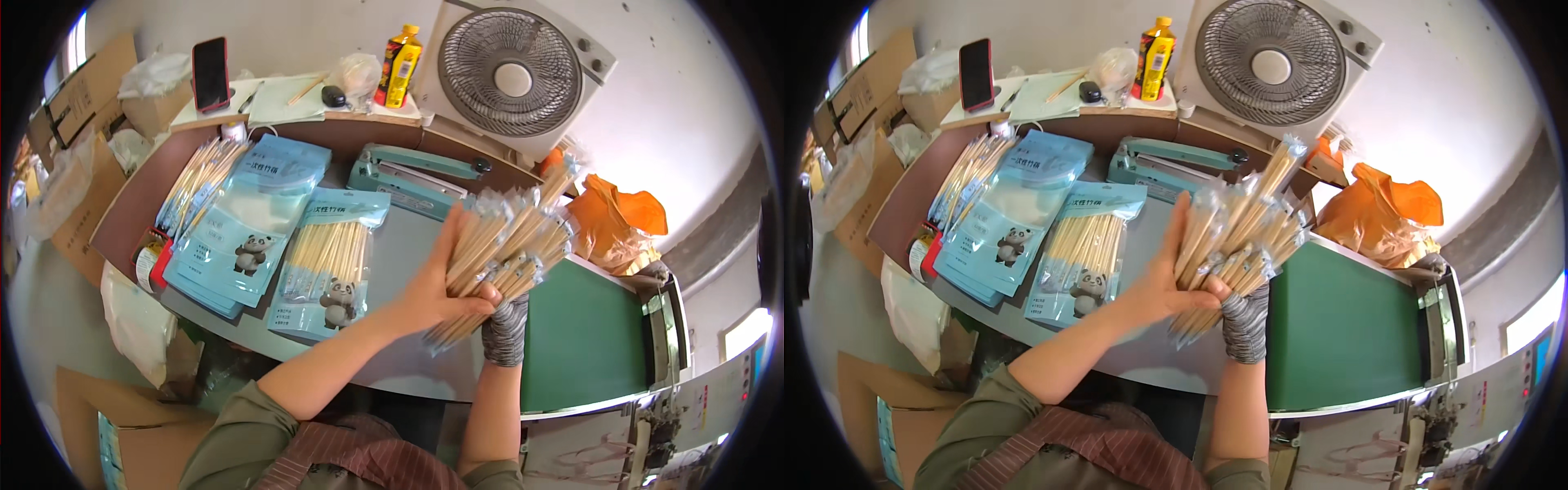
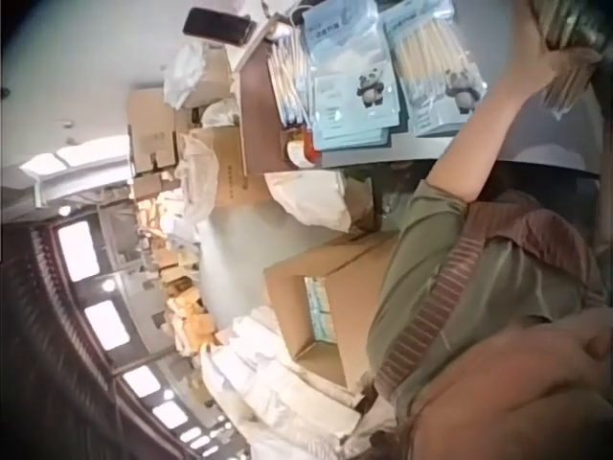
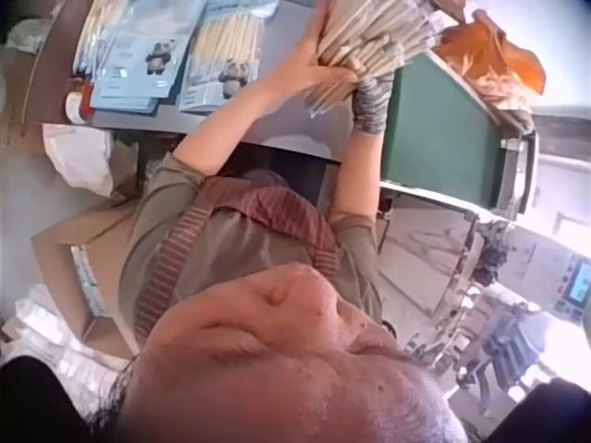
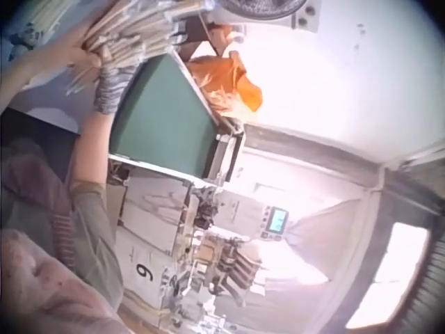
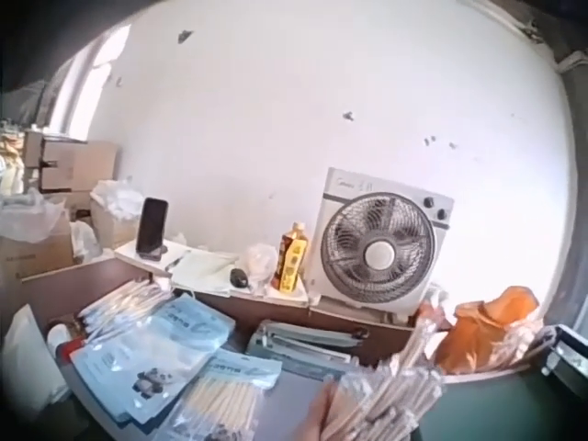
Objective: Manually sorting bundles of chopsticks into plastic sleeves and placing the final packaged items into shipping boxes.
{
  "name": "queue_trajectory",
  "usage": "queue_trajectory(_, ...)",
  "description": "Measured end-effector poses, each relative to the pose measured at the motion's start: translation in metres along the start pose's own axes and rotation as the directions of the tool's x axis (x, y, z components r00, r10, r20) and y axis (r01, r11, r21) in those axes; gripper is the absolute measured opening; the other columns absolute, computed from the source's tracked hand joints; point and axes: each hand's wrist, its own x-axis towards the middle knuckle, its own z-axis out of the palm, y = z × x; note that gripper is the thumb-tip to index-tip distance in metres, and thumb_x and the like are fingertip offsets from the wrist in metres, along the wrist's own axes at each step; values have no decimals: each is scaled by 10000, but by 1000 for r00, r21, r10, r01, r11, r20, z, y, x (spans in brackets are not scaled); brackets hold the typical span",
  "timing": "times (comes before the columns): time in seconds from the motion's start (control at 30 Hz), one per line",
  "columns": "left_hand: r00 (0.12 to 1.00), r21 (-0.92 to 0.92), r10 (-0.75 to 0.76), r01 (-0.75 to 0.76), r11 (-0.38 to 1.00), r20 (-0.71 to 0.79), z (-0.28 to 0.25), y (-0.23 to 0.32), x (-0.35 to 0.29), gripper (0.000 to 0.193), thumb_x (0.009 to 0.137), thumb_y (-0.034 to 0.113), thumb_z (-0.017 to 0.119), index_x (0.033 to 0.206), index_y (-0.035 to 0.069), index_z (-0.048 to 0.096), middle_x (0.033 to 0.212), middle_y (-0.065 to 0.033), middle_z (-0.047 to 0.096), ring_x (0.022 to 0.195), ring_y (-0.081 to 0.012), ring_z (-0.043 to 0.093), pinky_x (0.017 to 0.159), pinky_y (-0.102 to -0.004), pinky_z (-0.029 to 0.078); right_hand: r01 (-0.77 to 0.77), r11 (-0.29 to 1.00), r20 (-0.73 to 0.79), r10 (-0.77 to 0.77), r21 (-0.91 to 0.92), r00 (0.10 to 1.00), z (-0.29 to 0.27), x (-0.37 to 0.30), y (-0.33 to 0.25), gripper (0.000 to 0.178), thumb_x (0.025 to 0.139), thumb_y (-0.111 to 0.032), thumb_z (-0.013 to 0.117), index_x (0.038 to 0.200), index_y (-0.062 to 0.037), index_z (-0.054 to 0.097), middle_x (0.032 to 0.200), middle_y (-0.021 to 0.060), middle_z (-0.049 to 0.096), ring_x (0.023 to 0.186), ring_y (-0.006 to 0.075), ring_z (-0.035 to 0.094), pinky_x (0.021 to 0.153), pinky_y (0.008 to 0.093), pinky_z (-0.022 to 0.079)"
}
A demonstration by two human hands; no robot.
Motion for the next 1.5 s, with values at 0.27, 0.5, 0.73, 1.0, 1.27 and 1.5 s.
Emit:
queue_trajectory(0.27,936,-48,-287,302,952,202,-2,-28,-15,1288,526,73,835,1419,237,-79,1392,-99,280,1214,-219,374,983,-351,347,-27,974,147,-7,225,989,-7,-7,3,1155,513,-174,867,1392,-79,124,1115,106,527,1025,221,535,876,342,456)
queue_trajectory(0.5,832,21,-426,448,894,355,-3,2,-28,1042,592,77,780,1409,164,139,1267,-115,403,1095,-195,464,947,-326,367,62,997,-7,-63,-39,998,2,-41,8,1028,484,-213,874,1317,-17,306,1044,73,535,960,191,552,873,315,441)
queue_trajectory(0.73,721,244,-408,326,913,561,-12,-14,-59,1054,584,286,831,1362,-12,186,1219,-161,452,1136,-219,439,963,-333,354,-128,990,-82,123,-55,989,11,-78,30,1068,501,-315,844,1333,13,259,1125,90,496,1014,175,508,903,325,418)
queue_trajectory(1.0,601,-271,-542,777,568,588,-15,16,-168,591,755,291,709,1198,-13,463,1080,-101,566,970,-148,540,837,-282,440,-292,926,184,252,239,950,44,-84,5,988,592,-410,759,1363,-44,263,1271,157,402,1142,264,448,916,401,429)
queue_trajectory(1.27,622,314,-714,641,700,322,-102,50,-165,464,823,392,604,1063,-1,546,939,-117,612,860,-168,581,781,-324,473,-723,548,635,392,421,666,39,-85,81,234,679,-200,603,807,-21,522,711,154,545,655,280,538,624,423,468)
queue_trajectory(1.5,883,841,-272,455,293,-384,-290,25,-159,210,777,231,635,802,43,544,684,-107,538,639,-258,533,580,-384,416,-757,498,671,389,423,631,70,-82,82,216,707,-170,571,799,19,521,701,173,545,650,296,545,632,416,467)
